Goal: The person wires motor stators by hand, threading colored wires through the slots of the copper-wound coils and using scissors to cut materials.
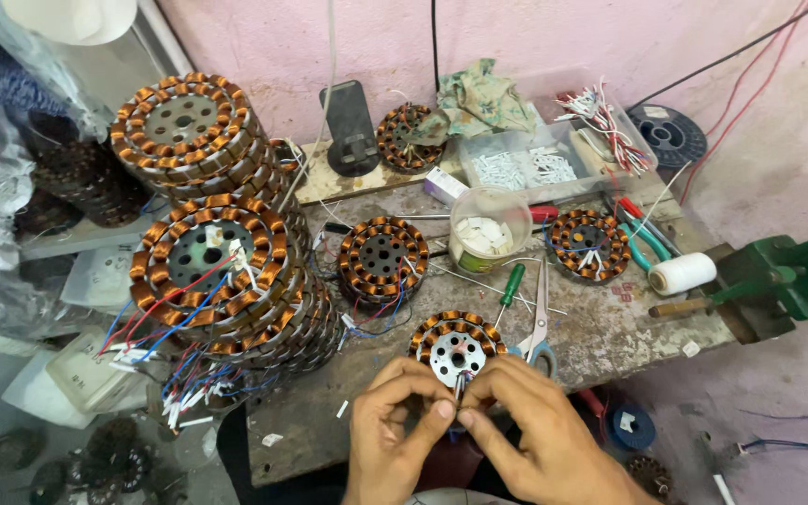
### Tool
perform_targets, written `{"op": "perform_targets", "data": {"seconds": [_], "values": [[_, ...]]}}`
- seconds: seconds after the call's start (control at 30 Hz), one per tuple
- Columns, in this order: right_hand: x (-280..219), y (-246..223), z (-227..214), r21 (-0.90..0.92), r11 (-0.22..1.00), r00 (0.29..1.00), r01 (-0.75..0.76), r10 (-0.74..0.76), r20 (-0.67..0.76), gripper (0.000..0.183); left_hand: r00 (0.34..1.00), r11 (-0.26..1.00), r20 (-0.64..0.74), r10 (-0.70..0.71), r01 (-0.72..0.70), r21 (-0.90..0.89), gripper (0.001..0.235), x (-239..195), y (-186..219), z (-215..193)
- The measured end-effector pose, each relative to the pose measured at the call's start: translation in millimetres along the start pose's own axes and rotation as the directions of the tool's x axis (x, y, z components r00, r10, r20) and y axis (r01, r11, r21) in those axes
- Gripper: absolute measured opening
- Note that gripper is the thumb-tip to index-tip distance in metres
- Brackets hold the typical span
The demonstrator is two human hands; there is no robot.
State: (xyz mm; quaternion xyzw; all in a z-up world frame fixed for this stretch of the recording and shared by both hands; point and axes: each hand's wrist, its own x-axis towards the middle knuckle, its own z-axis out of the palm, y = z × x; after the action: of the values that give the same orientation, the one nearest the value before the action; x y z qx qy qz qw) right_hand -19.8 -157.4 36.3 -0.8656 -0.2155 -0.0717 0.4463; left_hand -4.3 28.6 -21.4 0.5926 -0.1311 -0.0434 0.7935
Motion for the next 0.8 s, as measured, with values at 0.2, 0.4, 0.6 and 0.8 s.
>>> {"op": "perform_targets", "data": {"seconds": [0.2, 0.4, 0.6, 0.8], "values": [[2.8, -4.1, -17.8, -0.172, 0.961, 0.965, 0.215, -0.183, 0.186, 0.017, 0.993, 0.997, 0.102, -0.065, 0.060, 0.056, 0.008, -0.4, -17.7, -5.7], [2.4, 0.7, 1.9, -0.011, 0.996, 0.995, 0.086, -0.086, -0.040, 0.015, 0.997, 0.991, -0.050, 0.059, -0.052, 0.120, 0.008, -2.9, -25.7, 4.9], [-8.1, 11.8, 6.2, -0.039, 0.996, 0.981, 0.078, -0.084, -0.174, 0.012, 0.941, 0.936, -0.137, 0.311, -0.279, 0.213, 0.008, -13.3, -21.8, 20.7], [-7.1, 33.9, -22.5, 0.541, 0.825, 0.904, 0.163, 0.095, -0.417, 0.031, 0.974, 0.953, -0.180, 0.140, -0.182, -0.243, 0.037, -25.4, -49.4, -0.7]]}}
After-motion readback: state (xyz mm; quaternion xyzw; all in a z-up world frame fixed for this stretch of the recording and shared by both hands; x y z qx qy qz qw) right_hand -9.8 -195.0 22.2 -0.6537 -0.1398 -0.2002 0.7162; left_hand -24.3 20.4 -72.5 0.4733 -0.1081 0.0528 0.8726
